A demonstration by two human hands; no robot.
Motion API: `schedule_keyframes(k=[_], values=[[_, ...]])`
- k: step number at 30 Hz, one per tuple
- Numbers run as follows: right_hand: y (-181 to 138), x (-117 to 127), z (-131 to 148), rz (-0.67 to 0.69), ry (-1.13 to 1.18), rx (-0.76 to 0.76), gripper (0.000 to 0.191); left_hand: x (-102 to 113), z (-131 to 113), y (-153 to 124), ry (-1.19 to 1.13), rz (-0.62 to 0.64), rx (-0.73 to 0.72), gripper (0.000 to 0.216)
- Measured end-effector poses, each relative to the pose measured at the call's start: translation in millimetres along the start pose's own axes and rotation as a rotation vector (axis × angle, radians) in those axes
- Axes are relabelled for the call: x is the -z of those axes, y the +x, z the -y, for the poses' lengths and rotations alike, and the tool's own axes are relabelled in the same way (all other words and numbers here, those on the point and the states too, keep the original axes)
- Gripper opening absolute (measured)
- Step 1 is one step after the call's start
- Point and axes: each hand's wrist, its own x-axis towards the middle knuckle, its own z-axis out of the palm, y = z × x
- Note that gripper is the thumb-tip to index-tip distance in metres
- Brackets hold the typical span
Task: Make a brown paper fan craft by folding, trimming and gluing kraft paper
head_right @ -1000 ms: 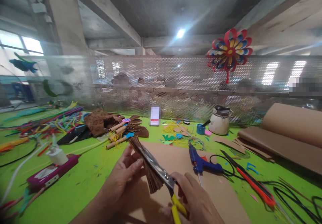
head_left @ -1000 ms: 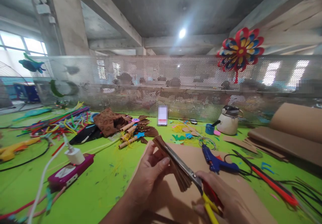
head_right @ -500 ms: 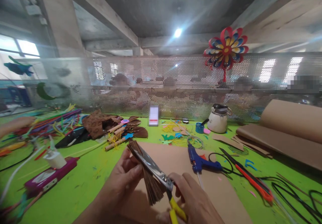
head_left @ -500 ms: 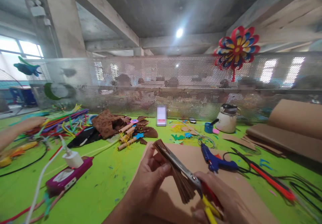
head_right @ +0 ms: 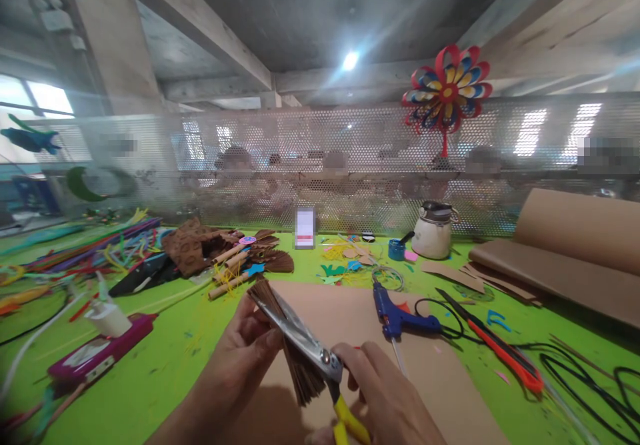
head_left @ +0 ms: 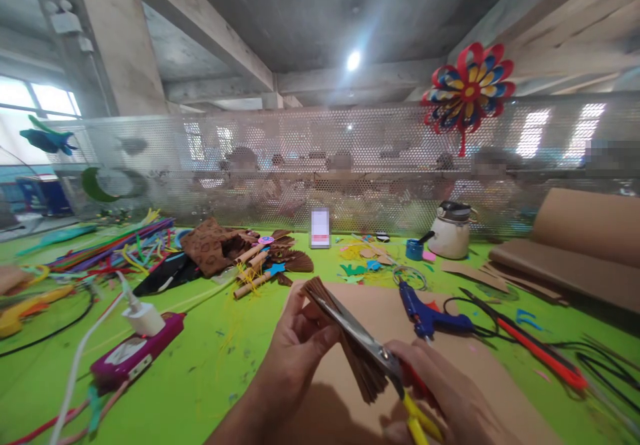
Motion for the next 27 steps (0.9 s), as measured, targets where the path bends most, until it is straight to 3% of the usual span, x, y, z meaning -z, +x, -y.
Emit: schedule_keyframes(k=[12, 27], values=[[-1, 1, 1, 0.009, -0.011, 0.004, 0.054, -9, -3, -5, 0.017, -0.049, 0.011, 0.042], [-4, -9, -5, -0.027, 0.039, -0.010, 0.038, -7, -3, -6, -0.016, -0.046, 0.036, 0.046]])
